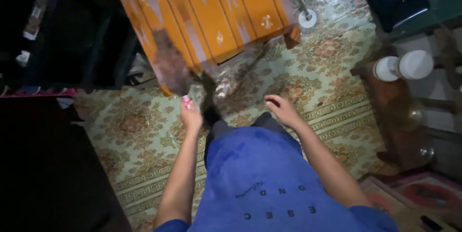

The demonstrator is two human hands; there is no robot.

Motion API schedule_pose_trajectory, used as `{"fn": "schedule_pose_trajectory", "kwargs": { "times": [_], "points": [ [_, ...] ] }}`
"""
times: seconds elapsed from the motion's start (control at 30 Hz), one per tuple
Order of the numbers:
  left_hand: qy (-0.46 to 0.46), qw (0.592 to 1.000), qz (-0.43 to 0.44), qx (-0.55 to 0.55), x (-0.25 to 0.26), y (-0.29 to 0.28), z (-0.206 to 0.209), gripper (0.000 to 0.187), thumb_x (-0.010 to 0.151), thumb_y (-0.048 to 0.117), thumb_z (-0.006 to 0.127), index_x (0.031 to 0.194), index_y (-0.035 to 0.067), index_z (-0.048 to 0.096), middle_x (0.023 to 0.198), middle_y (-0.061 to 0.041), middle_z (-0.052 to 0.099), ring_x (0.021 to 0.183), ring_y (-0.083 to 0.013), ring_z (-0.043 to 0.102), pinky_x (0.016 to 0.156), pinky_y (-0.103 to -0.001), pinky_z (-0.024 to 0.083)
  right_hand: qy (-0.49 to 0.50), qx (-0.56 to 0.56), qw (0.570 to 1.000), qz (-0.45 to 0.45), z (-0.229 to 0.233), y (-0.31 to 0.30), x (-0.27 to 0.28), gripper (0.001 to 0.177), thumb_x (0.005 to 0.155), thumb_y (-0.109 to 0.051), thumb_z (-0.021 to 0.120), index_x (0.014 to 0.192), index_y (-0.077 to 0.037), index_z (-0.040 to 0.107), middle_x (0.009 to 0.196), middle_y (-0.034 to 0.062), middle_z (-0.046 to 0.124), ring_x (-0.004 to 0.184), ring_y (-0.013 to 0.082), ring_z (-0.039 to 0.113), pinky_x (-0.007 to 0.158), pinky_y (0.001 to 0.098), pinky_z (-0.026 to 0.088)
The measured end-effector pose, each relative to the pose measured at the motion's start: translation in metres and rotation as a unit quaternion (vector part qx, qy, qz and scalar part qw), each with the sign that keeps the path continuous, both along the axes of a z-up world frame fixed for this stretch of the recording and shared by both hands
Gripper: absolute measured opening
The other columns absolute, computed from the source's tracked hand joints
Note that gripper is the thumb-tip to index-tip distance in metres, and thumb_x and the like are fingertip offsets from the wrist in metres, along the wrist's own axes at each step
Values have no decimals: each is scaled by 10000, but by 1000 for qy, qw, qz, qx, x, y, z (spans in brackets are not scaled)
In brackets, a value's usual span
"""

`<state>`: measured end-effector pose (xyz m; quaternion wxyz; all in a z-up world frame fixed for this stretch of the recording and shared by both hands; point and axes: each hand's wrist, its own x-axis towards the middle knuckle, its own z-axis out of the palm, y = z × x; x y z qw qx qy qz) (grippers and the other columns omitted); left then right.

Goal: Dusting a patterned wooden stool or small table with a feather duster.

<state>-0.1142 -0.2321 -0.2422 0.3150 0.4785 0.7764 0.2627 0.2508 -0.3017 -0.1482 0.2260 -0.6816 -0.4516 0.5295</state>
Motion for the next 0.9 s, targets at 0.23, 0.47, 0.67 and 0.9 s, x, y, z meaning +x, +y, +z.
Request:
{"fn": "schedule_pose_trajectory", "kwargs": {
  "times": [0.23,0.47,0.67,0.9],
  "points": [
    [39,995,-45,-84,37,-18,75,431,1023,347,568,1355,75,611,1051,-237,729,955,-382,700,838,-474,521,52,37,997,-30,-39,-39,79,338,1004,-272,628,1244,-47,702,1183,97,754,1065,199,694,920,340,537],
    [-84,995,-39,44,60,-30,9,355,1080,296,561,1285,16,637,875,-83,652,769,-207,604,715,-378,494,7,13,999,-45,-29,-22,98,329,991,-284,601,1213,-81,734,1143,70,772,1054,179,716,905,342,543],
    [-235,971,-27,-28,86,13,9,298,1082,293,524,1255,71,623,671,19,507,535,-77,448,482,-272,367,11,15,998,-58,-38,-9,77,310,979,-273,641,1190,-77,757,1027,71,781,925,170,705,845,333,559],
    [-385,914,-43,-122,134,92,42,241,1070,304,506,1220,116,505,702,-28,574,442,-128,517,382,-302,433,148,36,984,-93,-115,18,43,327,1013,-273,610,1204,-29,715,1046,66,787,904,158,716,843,313,580]
  ]
}}
